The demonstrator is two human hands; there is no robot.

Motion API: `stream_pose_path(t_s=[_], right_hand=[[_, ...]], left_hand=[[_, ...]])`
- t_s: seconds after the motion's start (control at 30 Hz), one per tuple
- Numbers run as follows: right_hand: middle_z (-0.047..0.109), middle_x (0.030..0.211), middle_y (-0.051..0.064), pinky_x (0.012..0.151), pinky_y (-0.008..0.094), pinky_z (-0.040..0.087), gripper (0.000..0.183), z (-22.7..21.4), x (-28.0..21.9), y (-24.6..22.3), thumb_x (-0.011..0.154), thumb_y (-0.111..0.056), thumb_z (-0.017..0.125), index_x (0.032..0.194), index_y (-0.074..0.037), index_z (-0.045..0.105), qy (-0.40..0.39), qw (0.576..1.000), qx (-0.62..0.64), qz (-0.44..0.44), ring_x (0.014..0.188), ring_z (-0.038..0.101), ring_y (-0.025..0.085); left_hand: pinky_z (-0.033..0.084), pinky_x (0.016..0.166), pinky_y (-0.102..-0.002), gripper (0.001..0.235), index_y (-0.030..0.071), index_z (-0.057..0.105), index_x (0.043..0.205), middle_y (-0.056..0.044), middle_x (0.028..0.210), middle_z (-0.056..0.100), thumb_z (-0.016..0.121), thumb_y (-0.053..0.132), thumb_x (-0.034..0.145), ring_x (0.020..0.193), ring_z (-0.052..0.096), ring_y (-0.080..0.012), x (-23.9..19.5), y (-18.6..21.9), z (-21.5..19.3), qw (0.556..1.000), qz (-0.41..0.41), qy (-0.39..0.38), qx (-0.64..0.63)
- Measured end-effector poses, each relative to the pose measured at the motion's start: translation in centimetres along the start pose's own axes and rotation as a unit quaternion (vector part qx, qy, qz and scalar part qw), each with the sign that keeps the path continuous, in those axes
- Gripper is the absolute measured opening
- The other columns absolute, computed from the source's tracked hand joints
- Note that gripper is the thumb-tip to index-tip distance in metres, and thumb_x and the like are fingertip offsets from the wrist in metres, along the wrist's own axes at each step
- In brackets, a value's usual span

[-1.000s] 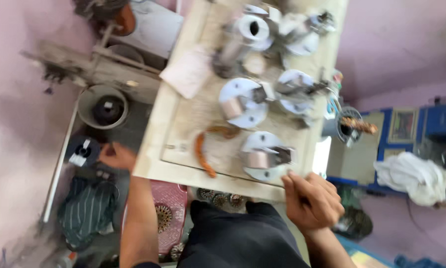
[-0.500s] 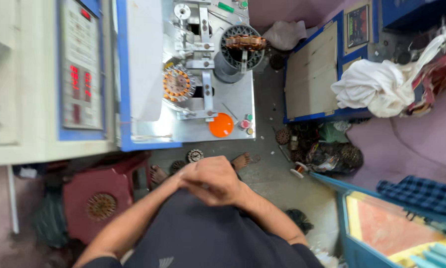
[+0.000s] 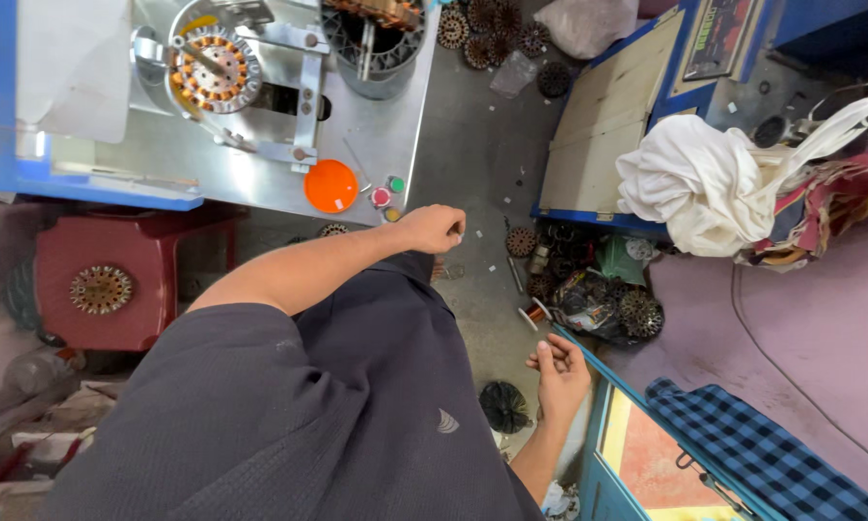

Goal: The person places a fan stator into a machine, threads wire through the center, and uses shears to trim excess material.

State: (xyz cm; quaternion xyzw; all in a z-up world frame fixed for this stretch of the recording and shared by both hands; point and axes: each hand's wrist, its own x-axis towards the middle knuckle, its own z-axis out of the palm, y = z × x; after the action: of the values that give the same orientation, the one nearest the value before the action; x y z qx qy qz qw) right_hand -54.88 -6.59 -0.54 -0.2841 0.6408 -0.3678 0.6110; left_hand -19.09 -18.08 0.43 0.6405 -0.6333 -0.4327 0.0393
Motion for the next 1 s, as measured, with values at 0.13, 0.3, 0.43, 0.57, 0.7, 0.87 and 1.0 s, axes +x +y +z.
stream_pose_path(t_s=[0.13, 0.3, 0.43, 0.57, 0.7, 0.87, 1.0], right_hand=[[0.070, 0.094, 0.012, 0.071, 0.032, 0.061, 0.029, 1.4, 4.2, -3.1, 0.090, -0.002, 0.072, 0.118, 0.006, 0.065, -0.035, 0.999, 0.013, 0.000, 0.079, 0.071, 0.018], [0.071, 0.098, 0.011, 0.077, 0.030, 0.061, 0.031, 2.6, 11.4, -8.2, 0.089, -0.001, 0.073, 0.119, 0.005, 0.066, -0.145, 0.988, -0.048, -0.034, 0.086, 0.071, 0.016], [0.072, 0.100, 0.010, 0.080, 0.029, 0.061, 0.034, 4.6, 18.6, -12.8, 0.086, 0.000, 0.075, 0.119, 0.002, 0.066, -0.229, 0.960, -0.140, -0.085, 0.092, 0.071, 0.016], [0.075, 0.107, 0.012, 0.087, 0.032, 0.063, 0.038, 7.5, 27.4, -16.1, 0.084, -0.006, 0.078, 0.120, 0.000, 0.066, -0.266, 0.932, -0.227, -0.099, 0.100, 0.075, 0.020], [0.075, 0.116, 0.014, 0.093, 0.036, 0.059, 0.041, 12.5, 38.4, -17.5, 0.084, -0.012, 0.079, 0.122, -0.001, 0.065, -0.293, 0.917, -0.255, -0.092, 0.107, 0.073, 0.023], [0.076, 0.114, 0.015, 0.089, 0.036, 0.058, 0.037, 19.6, 54.2, -16.0, 0.085, -0.012, 0.080, 0.120, -0.001, 0.069, -0.309, 0.923, -0.220, -0.060, 0.105, 0.073, 0.023], [0.074, 0.107, 0.015, 0.082, 0.036, 0.057, 0.030, 24.6, 67.5, -11.9, 0.089, -0.010, 0.077, 0.117, -0.001, 0.071, -0.252, 0.944, -0.197, 0.082, 0.094, 0.070, 0.023]], left_hand=[[0.055, 0.084, -0.043, 0.023, 0.005, 0.068, 0.103, -0.014, 0.101, 0.075, 0.067, 0.020, 0.086, 0.097, 0.071, -0.0322, 2.4, 2.6, -1.3, 1.000, -0.016, -0.022, 0.004], [0.055, 0.087, -0.041, 0.022, 0.005, 0.069, 0.104, -0.012, 0.103, 0.076, 0.067, 0.020, 0.088, 0.100, 0.072, -0.0300, 5.2, 3.7, -0.6, 0.999, -0.024, 0.031, -0.025], [0.055, 0.088, -0.041, 0.026, 0.005, 0.069, 0.109, -0.012, 0.105, 0.075, 0.068, 0.021, 0.089, 0.100, 0.072, -0.0301, 9.3, 4.6, -1.8, 0.998, -0.057, 0.013, -0.037], [0.054, 0.094, -0.041, 0.031, 0.006, 0.068, 0.114, -0.013, 0.115, 0.074, 0.070, 0.024, 0.089, 0.109, 0.070, -0.0298, 15.2, 4.3, -3.7, 0.997, -0.068, -0.019, -0.020], [0.051, 0.100, -0.042, 0.040, 0.009, 0.065, 0.124, -0.012, 0.126, 0.070, 0.070, 0.030, 0.091, 0.120, 0.065, -0.0292, 22.4, 1.7, -7.1, 0.990, -0.131, -0.050, -0.004], [0.044, 0.109, -0.050, 0.063, 0.017, 0.050, 0.146, -0.012, 0.148, 0.053, 0.068, 0.042, 0.091, 0.137, 0.048, -0.0368, 28.8, -0.6, -7.6, 0.940, -0.310, -0.140, 0.015], [0.038, 0.114, -0.065, 0.090, 0.026, 0.038, 0.159, -0.014, 0.167, 0.028, 0.076, 0.054, 0.082, 0.149, 0.033, -0.0453, 32.0, -1.5, -6.8, 0.861, -0.452, -0.231, -0.035]])
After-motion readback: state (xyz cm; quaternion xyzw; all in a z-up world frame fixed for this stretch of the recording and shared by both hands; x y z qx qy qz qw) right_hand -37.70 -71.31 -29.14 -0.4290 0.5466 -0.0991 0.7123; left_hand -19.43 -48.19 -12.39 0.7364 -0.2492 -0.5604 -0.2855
